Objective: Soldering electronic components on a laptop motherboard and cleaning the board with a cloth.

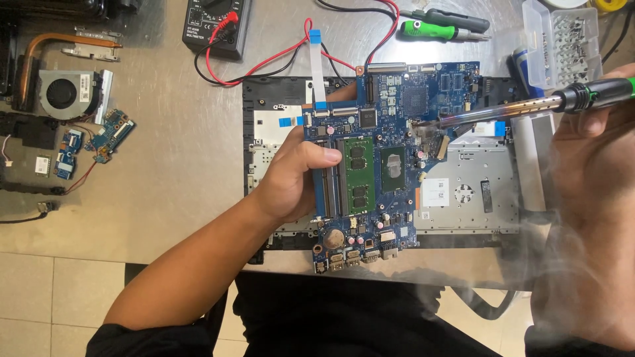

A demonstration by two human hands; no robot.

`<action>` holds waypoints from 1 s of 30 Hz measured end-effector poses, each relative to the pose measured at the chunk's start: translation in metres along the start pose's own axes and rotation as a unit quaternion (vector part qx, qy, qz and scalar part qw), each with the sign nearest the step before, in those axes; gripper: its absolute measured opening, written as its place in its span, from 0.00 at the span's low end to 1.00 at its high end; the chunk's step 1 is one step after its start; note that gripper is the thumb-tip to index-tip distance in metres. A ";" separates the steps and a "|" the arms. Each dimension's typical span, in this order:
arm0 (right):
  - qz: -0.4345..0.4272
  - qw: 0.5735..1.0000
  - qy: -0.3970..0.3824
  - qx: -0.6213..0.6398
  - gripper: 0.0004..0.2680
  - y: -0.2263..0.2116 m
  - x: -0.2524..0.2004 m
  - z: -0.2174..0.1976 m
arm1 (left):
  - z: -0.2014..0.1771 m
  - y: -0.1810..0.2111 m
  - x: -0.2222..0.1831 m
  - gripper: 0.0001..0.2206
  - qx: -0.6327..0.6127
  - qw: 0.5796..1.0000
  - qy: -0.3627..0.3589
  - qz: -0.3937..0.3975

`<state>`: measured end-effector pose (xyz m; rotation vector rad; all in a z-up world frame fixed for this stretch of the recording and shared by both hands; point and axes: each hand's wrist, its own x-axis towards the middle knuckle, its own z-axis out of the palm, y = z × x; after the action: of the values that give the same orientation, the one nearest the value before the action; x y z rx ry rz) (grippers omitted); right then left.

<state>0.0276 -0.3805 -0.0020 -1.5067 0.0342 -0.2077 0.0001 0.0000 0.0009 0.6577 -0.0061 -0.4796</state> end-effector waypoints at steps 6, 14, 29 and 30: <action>0.002 0.998 0.009 0.064 0.10 -0.002 -0.001 0.003 | 0.004 0.003 0.000 0.33 -0.010 1.000 -0.012 -0.006; 0.024 0.999 0.030 -0.004 0.12 -0.010 -0.002 0.009 | 0.002 0.001 0.000 0.31 -0.004 1.000 -0.004 -0.005; -0.005 1.000 -0.003 0.002 0.11 0.005 0.001 -0.010 | 0.003 0.002 0.000 0.32 -0.003 1.000 -0.013 -0.002; -0.005 1.000 -0.003 0.002 0.11 0.007 0.002 -0.012 | 0.002 0.002 0.000 0.32 -0.003 1.000 -0.013 -0.002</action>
<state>0.0283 -0.3922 -0.0091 -1.5039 0.0211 -0.2120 0.0002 0.0000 0.0037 0.6461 -0.0278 -0.4925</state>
